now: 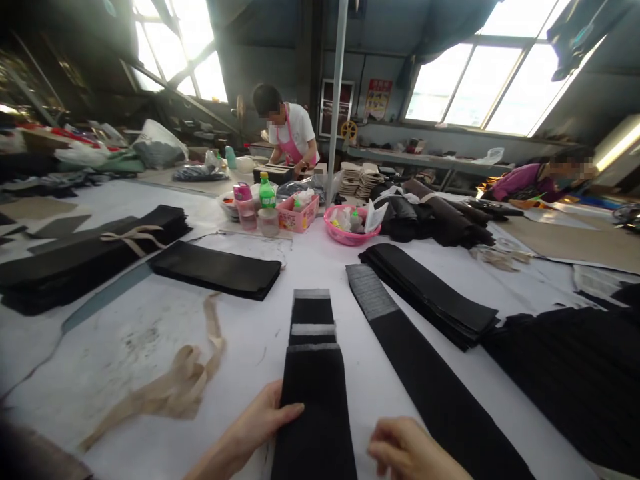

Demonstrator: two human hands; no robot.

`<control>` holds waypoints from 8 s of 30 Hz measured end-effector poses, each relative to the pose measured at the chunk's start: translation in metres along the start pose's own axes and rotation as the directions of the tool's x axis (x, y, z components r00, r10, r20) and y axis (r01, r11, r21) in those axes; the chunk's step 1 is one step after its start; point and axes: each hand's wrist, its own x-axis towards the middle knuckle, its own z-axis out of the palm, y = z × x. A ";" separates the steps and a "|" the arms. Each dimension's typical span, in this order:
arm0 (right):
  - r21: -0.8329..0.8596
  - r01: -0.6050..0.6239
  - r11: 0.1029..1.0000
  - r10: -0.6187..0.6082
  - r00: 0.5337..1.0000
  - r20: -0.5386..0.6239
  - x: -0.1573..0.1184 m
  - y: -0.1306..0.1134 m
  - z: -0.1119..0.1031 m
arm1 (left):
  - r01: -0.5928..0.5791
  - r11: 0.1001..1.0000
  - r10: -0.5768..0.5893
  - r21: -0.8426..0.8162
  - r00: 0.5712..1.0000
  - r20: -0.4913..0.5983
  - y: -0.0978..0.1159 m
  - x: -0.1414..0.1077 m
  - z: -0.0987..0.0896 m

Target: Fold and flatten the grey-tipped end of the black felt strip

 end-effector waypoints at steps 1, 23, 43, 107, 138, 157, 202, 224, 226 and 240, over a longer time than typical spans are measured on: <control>0.000 0.027 1.000 -0.027 0.998 -0.057 0.013 -0.001 -0.005 | -0.001 1.000 0.001 0.001 1.000 0.000 -0.001 0.000 0.000; -0.313 0.307 0.899 -0.432 0.737 -0.520 0.124 0.011 0.026 | 0.020 0.991 -0.001 0.129 0.989 -0.147 -0.009 0.002 -0.002; -0.277 0.310 0.910 -0.414 0.727 -0.548 0.122 0.003 0.036 | 0.038 0.971 0.015 0.236 0.976 -0.219 -0.010 -0.001 -0.002; -0.736 0.234 0.635 -0.706 0.563 -0.429 0.146 0.018 0.037 | 0.107 0.878 0.066 0.467 0.939 -0.339 -0.033 -0.001 -0.009; -0.437 0.253 0.863 -0.480 0.677 -0.558 0.139 0.006 0.036 | 0.163 0.908 -0.010 0.385 0.930 -0.368 -0.035 0.000 -0.018; -0.230 0.290 0.929 -0.368 0.799 -0.475 0.162 -0.018 0.012 | 0.148 0.984 -0.090 0.100 0.894 -0.439 0.024 0.047 -0.031; -0.497 -0.094 0.863 -0.222 0.811 -0.541 0.181 -0.023 0.003 | 0.219 0.847 0.063 0.484 0.864 -0.500 0.000 0.066 -0.050; -0.557 -0.149 0.817 -0.218 0.813 -0.539 0.179 -0.029 0.007 | 0.250 0.842 0.072 0.478 0.826 -0.559 0.002 0.068 -0.046; -0.564 -0.161 0.810 -0.214 0.814 -0.540 0.179 -0.031 0.008 | 0.255 0.843 0.067 0.474 0.824 -0.562 0.002 0.068 -0.046; -0.603 -0.110 0.790 -0.309 0.778 -0.547 0.173 -0.030 0.014 | 0.186 0.833 0.132 0.521 0.848 -0.513 0.001 0.064 -0.044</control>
